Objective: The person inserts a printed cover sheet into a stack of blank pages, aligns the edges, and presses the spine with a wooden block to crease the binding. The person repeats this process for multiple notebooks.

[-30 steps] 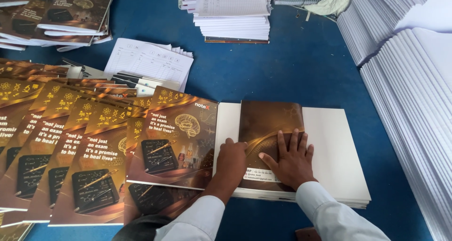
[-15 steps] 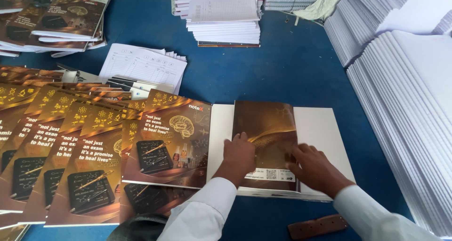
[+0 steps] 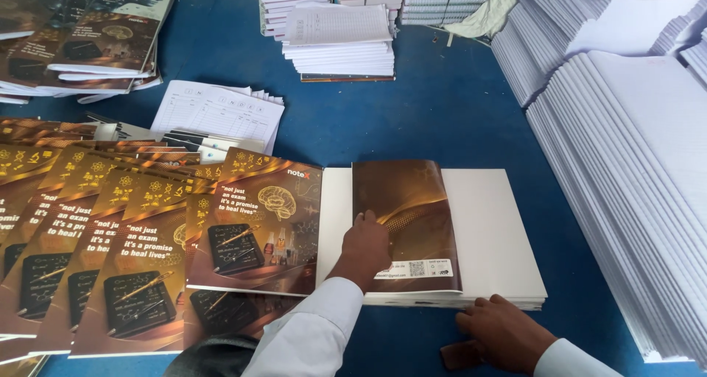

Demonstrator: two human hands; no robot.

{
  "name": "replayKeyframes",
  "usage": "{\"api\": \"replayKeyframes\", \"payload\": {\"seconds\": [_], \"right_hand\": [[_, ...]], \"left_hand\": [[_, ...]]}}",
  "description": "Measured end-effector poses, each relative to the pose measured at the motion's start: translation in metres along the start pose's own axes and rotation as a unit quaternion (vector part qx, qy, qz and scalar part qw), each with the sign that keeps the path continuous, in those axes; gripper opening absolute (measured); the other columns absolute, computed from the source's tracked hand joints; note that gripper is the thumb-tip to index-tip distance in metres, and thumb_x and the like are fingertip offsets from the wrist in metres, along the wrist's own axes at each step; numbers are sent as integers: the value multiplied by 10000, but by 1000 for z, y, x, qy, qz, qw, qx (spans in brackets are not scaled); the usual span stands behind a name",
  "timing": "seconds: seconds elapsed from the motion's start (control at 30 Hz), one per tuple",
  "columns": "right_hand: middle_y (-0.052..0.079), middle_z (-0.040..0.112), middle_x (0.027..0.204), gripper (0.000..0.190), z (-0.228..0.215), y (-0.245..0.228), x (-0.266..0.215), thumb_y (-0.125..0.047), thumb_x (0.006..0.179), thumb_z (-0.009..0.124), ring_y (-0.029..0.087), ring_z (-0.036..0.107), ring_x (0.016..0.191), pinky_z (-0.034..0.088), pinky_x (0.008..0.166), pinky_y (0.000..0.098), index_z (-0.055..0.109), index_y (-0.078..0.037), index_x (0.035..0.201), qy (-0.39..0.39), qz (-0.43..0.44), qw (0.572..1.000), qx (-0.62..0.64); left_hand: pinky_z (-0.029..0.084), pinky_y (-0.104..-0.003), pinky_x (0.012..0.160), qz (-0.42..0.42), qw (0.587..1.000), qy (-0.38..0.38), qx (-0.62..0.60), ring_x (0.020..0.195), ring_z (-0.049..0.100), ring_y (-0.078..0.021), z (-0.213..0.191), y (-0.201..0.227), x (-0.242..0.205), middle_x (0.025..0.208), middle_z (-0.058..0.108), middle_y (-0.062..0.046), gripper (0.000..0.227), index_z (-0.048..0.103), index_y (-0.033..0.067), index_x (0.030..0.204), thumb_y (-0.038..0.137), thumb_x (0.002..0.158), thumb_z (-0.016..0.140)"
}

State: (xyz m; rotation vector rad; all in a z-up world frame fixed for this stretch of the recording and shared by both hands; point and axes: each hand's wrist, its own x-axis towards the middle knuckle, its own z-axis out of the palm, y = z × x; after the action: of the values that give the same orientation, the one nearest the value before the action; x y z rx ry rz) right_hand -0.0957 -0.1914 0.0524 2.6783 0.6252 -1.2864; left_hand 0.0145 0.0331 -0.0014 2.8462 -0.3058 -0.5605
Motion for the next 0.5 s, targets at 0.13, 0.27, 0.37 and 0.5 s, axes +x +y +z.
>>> {"api": "replayKeyframes", "payload": {"seconds": [0.13,0.27,0.37,0.5], "right_hand": [[87,680,1160,181,12,10,5,-232,988,679,228,595,1117,450,1042,386,643,-102,1109,23,-48,998,-26],[113,631,1212,241,15,9,2,-223,973,700,253,577,1154,468,1023,399,598,-89,1145,35,-62,996,-45],[93,645,1226,244,5,6,-5,-213,984,665,233,609,1181,497,1038,385,564,-118,1184,-22,14,999,41],[56,701,1203,171,-15,7,-12,-165,1006,567,196,680,1149,531,1029,369,611,-152,1171,-10,60,974,216]], "left_hand": [[526,-392,1048,-2,1000,11,-15,1379,451,-340,2,1,1,1399,451,-176,484,639,-37,1239,215,850,777],[520,-432,1050,13,1000,21,-3,1421,381,-444,7,5,1,1469,386,-266,603,504,140,1460,174,897,719],[471,-452,1099,11,1000,-6,24,1492,250,-497,5,12,0,1574,264,-291,657,479,344,1508,166,916,703],[448,-461,1124,6,999,-27,30,1517,202,-499,-2,14,-7,1618,205,-292,683,459,365,1521,175,915,711]]}}
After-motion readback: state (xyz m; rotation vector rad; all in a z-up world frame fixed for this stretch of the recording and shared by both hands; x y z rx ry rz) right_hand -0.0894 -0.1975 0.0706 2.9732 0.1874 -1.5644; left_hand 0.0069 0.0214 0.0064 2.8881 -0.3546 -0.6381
